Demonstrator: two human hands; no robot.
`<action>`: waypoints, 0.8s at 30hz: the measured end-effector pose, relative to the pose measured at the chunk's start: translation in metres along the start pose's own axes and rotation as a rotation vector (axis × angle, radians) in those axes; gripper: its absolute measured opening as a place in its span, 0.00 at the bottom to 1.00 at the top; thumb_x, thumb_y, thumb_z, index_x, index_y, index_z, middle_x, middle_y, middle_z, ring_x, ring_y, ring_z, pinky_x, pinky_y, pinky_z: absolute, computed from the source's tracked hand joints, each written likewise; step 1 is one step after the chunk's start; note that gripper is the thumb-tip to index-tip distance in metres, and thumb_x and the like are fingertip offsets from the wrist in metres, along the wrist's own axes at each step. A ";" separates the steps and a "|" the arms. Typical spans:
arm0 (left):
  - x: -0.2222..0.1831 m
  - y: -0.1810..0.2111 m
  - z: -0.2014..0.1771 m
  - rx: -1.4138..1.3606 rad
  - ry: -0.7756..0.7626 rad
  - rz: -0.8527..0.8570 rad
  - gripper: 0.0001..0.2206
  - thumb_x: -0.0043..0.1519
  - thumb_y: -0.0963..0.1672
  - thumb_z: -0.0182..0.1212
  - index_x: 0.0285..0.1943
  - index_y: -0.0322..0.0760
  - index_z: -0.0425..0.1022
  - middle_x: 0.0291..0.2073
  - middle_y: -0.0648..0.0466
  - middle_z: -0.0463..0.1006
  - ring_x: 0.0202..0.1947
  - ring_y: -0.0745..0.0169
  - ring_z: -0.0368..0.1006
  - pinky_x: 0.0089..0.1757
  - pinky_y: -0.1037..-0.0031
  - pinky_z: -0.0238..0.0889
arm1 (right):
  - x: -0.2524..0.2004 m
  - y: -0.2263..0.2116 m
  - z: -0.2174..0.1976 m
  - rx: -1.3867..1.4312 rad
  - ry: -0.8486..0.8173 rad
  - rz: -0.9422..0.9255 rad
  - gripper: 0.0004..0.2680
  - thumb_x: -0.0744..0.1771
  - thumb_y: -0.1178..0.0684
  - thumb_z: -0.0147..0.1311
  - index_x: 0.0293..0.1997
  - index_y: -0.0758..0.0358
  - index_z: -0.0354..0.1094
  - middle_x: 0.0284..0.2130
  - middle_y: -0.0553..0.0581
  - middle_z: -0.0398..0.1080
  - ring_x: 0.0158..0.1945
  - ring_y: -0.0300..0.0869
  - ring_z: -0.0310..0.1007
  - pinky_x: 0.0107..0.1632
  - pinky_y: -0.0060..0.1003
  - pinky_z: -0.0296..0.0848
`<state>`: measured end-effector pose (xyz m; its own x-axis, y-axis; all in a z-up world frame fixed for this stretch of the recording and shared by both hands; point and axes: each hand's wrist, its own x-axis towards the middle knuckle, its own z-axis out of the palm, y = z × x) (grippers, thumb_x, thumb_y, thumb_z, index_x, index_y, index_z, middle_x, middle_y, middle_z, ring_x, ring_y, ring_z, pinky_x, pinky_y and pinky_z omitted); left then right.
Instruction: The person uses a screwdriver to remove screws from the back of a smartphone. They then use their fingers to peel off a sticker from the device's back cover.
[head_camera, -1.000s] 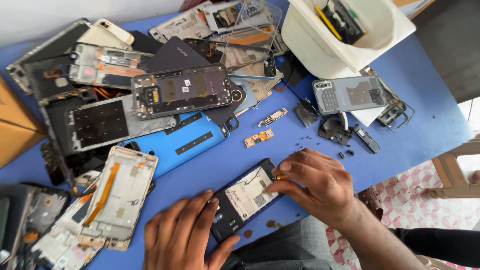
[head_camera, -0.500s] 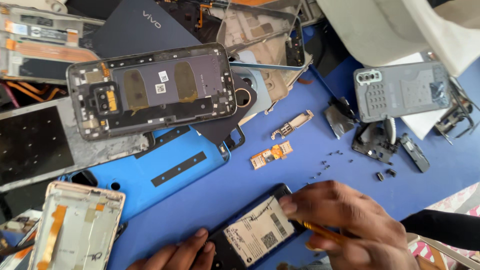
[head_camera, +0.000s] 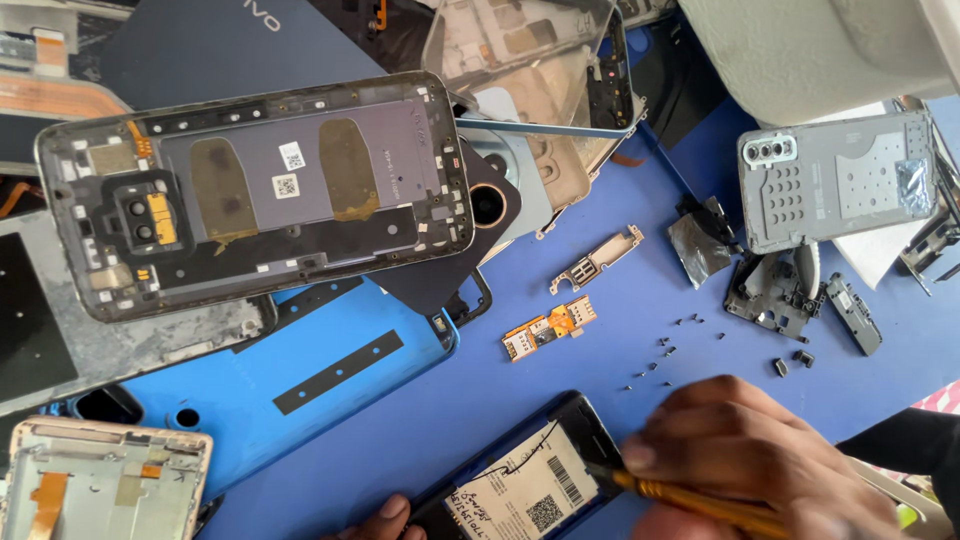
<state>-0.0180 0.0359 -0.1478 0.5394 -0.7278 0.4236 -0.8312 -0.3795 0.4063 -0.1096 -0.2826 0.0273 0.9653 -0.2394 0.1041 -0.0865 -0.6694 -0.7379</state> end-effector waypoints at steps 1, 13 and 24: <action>0.001 0.000 -0.001 -0.002 -0.003 -0.002 0.13 0.59 0.51 0.69 0.51 0.54 0.76 0.46 0.68 0.77 0.39 0.67 0.71 0.37 0.70 0.66 | -0.006 0.003 0.000 0.025 0.040 -0.024 0.08 0.69 0.50 0.57 0.44 0.61 0.65 0.37 0.54 0.78 0.42 0.45 0.82 0.48 0.45 0.84; 0.005 0.006 -0.011 0.004 -0.027 -0.018 0.12 0.58 0.50 0.69 0.49 0.55 0.77 0.43 0.67 0.76 0.38 0.66 0.72 0.39 0.67 0.68 | -0.043 0.016 0.002 0.152 0.268 0.167 0.08 0.71 0.48 0.54 0.49 0.62 0.67 0.41 0.56 0.79 0.42 0.45 0.79 0.49 0.41 0.80; 0.011 0.003 -0.013 -0.003 -0.035 -0.036 0.12 0.57 0.50 0.69 0.48 0.55 0.77 0.40 0.66 0.74 0.37 0.64 0.73 0.40 0.65 0.70 | -0.003 0.007 -0.021 0.244 -0.097 -0.008 0.09 0.67 0.56 0.60 0.51 0.61 0.70 0.45 0.59 0.80 0.46 0.50 0.79 0.46 0.43 0.82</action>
<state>-0.0124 0.0340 -0.1317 0.5641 -0.7331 0.3799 -0.8107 -0.4043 0.4235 -0.1182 -0.3018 0.0359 0.9859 -0.1578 0.0549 -0.0278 -0.4788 -0.8775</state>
